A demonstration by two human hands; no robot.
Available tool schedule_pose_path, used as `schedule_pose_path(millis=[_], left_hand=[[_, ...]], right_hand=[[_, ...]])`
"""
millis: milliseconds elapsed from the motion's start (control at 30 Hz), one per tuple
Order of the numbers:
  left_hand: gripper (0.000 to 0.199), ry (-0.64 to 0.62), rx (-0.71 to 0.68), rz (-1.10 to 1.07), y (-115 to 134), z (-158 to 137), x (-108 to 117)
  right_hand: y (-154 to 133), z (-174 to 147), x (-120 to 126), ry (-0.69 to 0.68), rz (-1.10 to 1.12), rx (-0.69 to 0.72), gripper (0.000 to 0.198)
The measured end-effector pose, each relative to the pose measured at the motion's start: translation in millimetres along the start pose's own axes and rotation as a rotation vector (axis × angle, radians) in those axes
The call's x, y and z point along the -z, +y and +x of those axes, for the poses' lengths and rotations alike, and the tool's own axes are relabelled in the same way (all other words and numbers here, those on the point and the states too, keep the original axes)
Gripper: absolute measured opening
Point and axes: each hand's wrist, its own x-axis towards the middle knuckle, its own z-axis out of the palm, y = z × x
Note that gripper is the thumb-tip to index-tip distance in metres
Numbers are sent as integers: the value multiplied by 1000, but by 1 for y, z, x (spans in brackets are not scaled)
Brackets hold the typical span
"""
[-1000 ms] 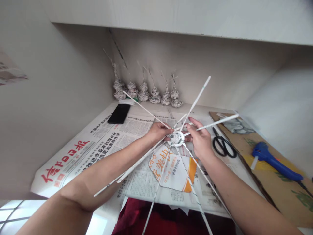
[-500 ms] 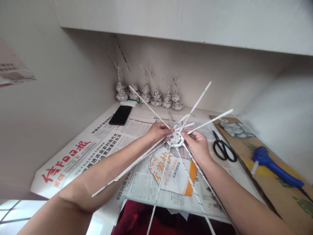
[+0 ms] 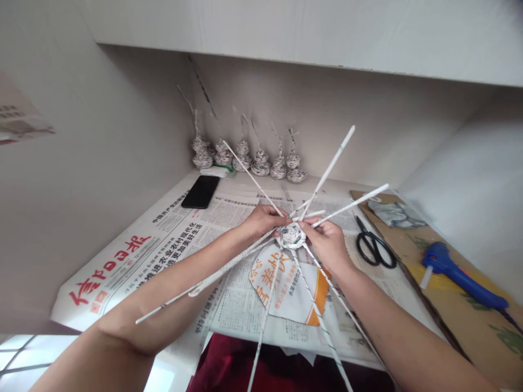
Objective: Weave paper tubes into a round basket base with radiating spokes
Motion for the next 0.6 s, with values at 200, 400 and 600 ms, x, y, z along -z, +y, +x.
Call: schedule_pose_path(millis=[200,400,600], left_hand=[[11,-2,-7,72,-2,1,2],[16,-30,-65,29,-5,2,2],[18,47,-125,-84,-7,2,-4]], right_hand=[[5,2,2,-46,-6,38,23],[2,2,0,-38,54,-6,24],[-4,0,-2,-41,97,-39,29]])
